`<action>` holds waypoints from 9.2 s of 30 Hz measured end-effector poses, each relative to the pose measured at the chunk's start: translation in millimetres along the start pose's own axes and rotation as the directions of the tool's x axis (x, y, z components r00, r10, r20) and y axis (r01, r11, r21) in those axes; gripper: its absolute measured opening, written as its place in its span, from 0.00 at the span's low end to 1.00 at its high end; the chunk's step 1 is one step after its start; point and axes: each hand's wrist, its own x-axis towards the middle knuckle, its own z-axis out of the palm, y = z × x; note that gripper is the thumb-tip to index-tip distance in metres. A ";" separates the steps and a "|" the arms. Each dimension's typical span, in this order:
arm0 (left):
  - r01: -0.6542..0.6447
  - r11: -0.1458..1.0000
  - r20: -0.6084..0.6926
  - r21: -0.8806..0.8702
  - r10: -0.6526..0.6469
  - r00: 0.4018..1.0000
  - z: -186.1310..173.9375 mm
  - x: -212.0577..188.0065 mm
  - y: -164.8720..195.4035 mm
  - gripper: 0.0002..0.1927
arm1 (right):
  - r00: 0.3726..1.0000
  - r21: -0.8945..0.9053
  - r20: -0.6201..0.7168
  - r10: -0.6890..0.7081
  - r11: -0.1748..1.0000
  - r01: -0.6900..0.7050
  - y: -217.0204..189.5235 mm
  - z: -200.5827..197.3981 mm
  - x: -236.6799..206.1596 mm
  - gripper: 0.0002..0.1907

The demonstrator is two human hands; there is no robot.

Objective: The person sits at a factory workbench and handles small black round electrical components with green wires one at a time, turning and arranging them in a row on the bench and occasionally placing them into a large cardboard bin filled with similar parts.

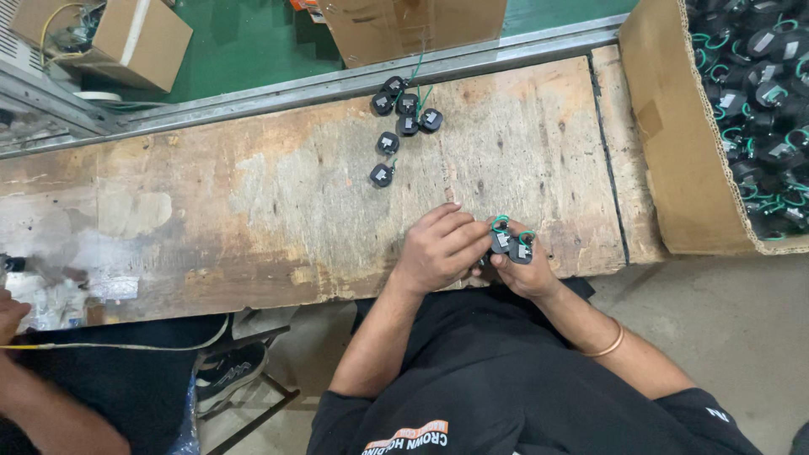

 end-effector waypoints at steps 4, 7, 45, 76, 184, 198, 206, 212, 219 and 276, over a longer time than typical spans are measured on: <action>-0.013 1.000 -0.036 -0.022 0.012 0.999 1.3 -5.2 -1.7 0.20 | 0.999 0.035 0.041 0.006 0.999 -0.007 -2.1 4.7 1.9 0.28; 0.002 0.999 -0.047 -0.035 -0.003 0.999 2.1 -7.9 -4.6 0.19 | 0.999 -0.072 0.036 -0.021 0.997 0.024 -5.2 8.8 3.8 0.28; 0.584 0.788 -0.244 -0.197 -0.616 0.749 -19.5 -99.1 17.6 0.12 | 0.870 -0.959 0.164 -0.465 0.130 0.251 -234.9 12.5 -32.5 0.18; 0.721 0.690 -0.234 0.053 -0.694 0.681 -6.9 -67.8 -59.0 0.24 | 0.995 -0.702 0.057 0.086 0.712 -0.022 -18.0 72.1 22.5 0.18; 0.603 0.793 -0.418 -0.082 -0.577 0.702 7.2 -95.2 -26.5 0.10 | 0.994 0.106 0.111 -0.026 0.994 0.014 10.0 44.5 16.5 0.34; 0.607 0.637 -0.235 -0.475 -0.757 0.610 0.9 -88.9 -22.5 0.07 | 0.993 -0.411 0.096 -0.066 0.906 0.100 14.1 57.6 20.3 0.20; 0.274 0.836 -0.310 -0.476 -0.451 0.837 24.5 -76.1 -5.9 0.09 | 0.977 -0.619 0.105 0.185 0.781 -0.081 14.4 61.6 28.8 0.11; 0.291 0.792 -0.152 -0.537 -0.430 0.890 10.8 -88.2 -14.4 0.11 | 0.995 -0.568 0.060 0.082 0.822 -0.034 23.1 60.4 31.5 0.13; 0.487 0.465 -0.020 -0.739 -0.738 0.675 39.6 -110.0 -3.3 0.15 | 0.953 -0.871 0.260 -0.153 0.390 0.300 27.1 73.7 23.9 0.26; 0.304 -0.120 0.295 -0.945 -0.713 0.636 34.0 -113.8 6.8 0.11 | 0.961 -0.702 0.169 -0.220 0.658 0.274 60.1 58.3 5.5 0.23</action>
